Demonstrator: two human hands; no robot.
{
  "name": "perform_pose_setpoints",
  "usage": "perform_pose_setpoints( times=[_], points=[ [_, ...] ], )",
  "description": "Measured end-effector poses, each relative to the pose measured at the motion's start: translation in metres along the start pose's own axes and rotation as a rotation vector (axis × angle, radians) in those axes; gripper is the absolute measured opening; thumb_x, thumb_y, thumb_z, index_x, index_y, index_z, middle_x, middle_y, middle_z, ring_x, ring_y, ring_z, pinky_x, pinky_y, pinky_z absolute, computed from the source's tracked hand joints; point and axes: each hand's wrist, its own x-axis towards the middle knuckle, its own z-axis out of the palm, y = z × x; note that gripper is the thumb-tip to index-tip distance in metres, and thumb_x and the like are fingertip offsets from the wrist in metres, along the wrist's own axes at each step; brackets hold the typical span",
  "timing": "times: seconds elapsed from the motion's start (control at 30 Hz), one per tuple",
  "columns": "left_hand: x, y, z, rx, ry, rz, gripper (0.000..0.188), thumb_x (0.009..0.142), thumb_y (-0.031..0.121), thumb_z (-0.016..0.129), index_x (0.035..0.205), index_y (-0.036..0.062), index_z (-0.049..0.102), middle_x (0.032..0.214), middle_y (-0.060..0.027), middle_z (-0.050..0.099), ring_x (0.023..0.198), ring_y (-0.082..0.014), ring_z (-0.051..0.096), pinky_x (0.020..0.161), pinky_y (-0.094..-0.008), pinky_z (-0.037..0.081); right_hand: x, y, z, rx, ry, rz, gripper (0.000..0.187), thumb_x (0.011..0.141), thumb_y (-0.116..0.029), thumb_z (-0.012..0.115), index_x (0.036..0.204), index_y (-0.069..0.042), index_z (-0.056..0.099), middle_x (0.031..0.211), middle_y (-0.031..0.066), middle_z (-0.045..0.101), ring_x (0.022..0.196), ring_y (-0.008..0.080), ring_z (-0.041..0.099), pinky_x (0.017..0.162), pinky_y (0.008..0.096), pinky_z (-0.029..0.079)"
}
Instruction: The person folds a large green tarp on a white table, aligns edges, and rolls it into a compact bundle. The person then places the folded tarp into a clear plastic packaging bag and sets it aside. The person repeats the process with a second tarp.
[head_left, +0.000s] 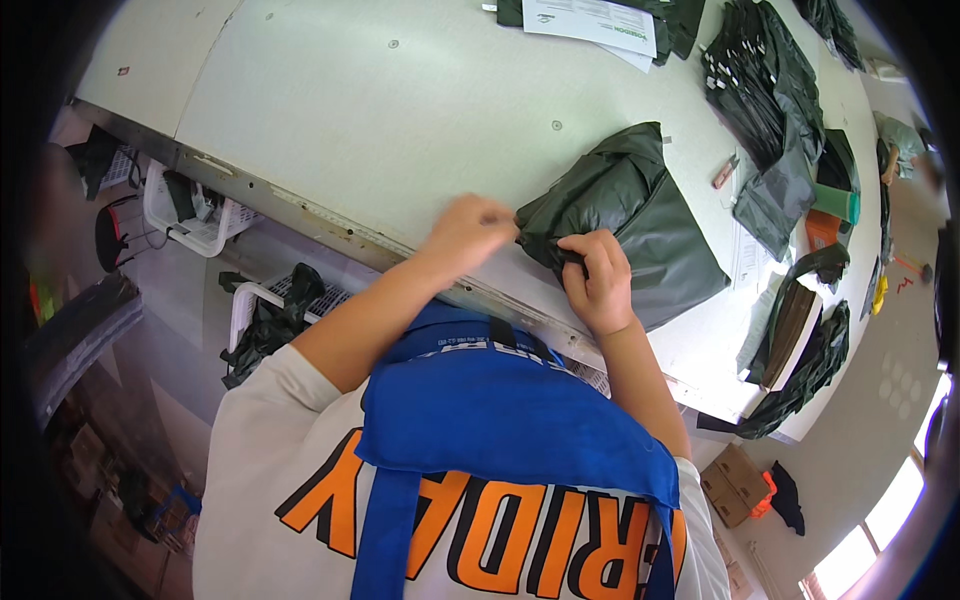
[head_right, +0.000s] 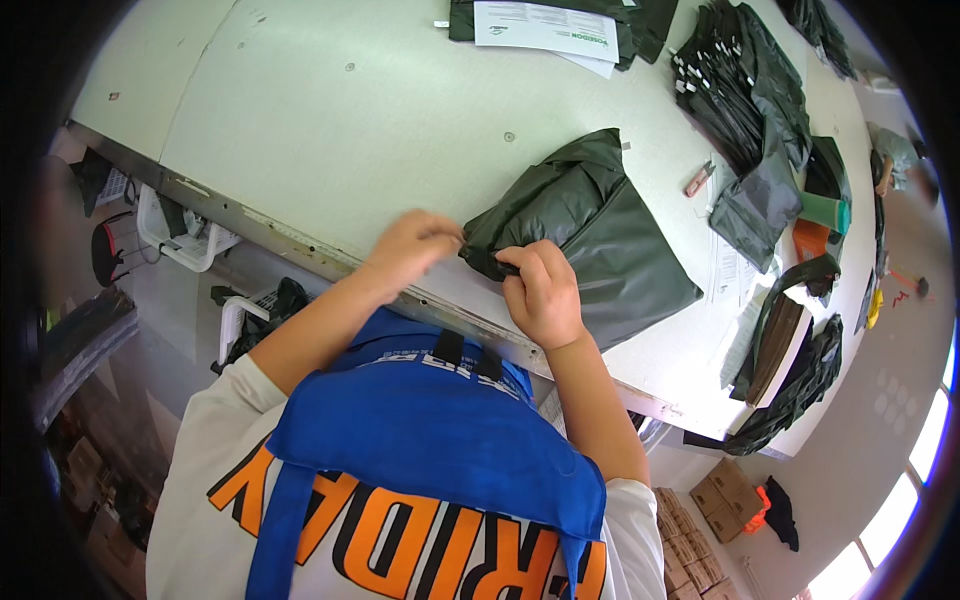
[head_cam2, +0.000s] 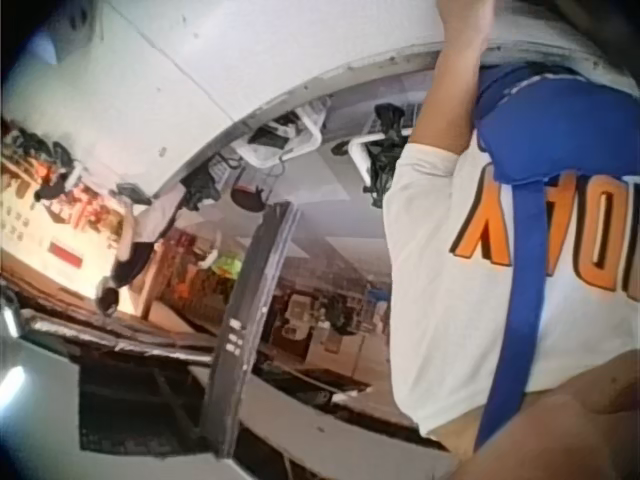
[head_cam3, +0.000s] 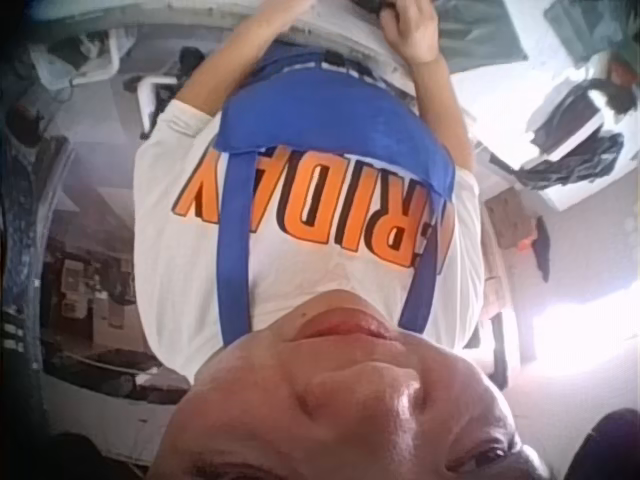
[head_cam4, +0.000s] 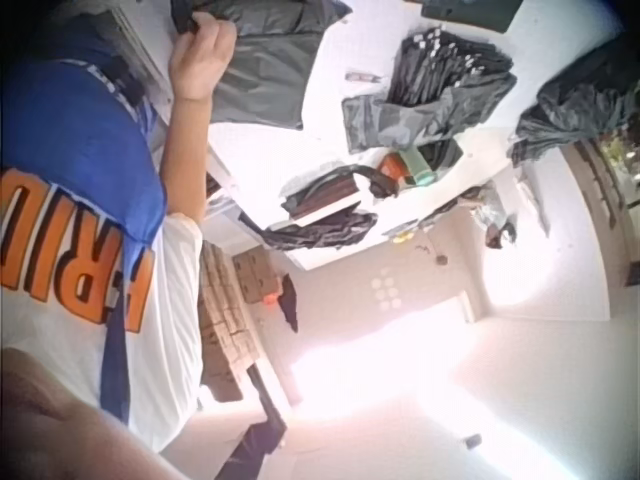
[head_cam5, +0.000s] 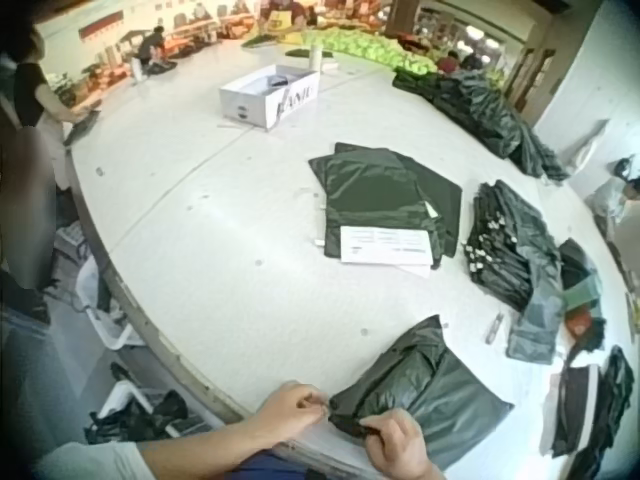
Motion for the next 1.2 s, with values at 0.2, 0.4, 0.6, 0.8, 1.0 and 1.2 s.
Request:
perform_pose_setpoints(
  times=[0.2,0.4,0.6,0.8,1.0,1.2],
  points=[
    [0.032,-0.005,0.027,0.165,0.247,0.421,0.027,0.087,0.021,0.062,0.106,0.0026,0.062,0.092,-0.0135,0.064,0.076,-0.0237,0.06,0.072,-0.0336,0.049,-0.007,-0.006,0.005,-0.182,0.007,0.056,0.04,0.064,-0.002,0.068,0.103,-0.004,0.058,0.094,0.0126,0.055,0.088,0.0308,0.054,0.077,0.0408,0.044],
    [0.005,0.032,0.044,0.019,0.019,0.291,0.022,0.09,0.02,0.058,0.099,0.0008,0.062,0.081,-0.0123,0.064,0.073,-0.0159,0.059,0.063,-0.0327,0.044,-0.019,-0.004,0.017,-0.461,0.204,0.158,0.071,0.054,-0.016,0.081,0.117,-0.007,0.05,0.117,0.0129,0.049,0.109,0.0336,0.048,0.093,0.0455,0.036],
    [0.027,0.023,0.052,-0.611,-0.057,0.101,0.026,0.092,0.016,0.056,0.108,-0.0035,0.06,0.087,-0.0088,0.065,0.08,-0.015,0.061,0.067,-0.0287,0.052,-0.017,0.001,-0.012,-0.23,0.339,0.325,0.05,0.055,0.003,0.072,0.102,-0.004,0.056,0.095,0.013,0.059,0.089,0.032,0.058,0.079,0.0377,0.048],
    [0.049,0.038,0.068,-0.418,-0.076,0.004,0.014,0.086,0.009,0.062,0.093,-0.0035,0.062,0.079,-0.0098,0.063,0.062,-0.0172,0.063,0.056,-0.0286,0.056,-0.021,0.004,-0.013,-0.162,0.402,0.439,0.045,0.057,0.003,0.07,0.099,-0.004,0.057,0.094,0.0127,0.059,0.089,0.031,0.059,0.081,0.0358,0.048],
    [0.06,0.027,0.064,-0.635,-0.132,-0.066,0.007,0.086,0.007,0.06,0.087,-0.0004,0.061,0.078,-0.008,0.061,0.065,-0.0161,0.061,0.06,-0.0287,0.056,-0.02,0.006,-0.012,-0.149,0.389,0.4,0.045,0.057,0.005,0.068,0.099,-0.003,0.057,0.095,0.0131,0.058,0.089,0.0316,0.058,0.082,0.0354,0.047],
    [0.029,0.032,0.036,-0.757,-0.257,0.002,0.006,0.09,0.007,0.057,0.094,0.0023,0.059,0.085,-0.0058,0.061,0.075,-0.014,0.06,0.073,-0.0274,0.051,-0.005,0.006,-0.012,-0.317,0.129,0.322,0.051,0.054,0.011,0.062,0.1,-0.009,0.06,0.1,0.0122,0.053,0.095,0.0338,0.049,0.084,0.04,0.042]
  ],
)
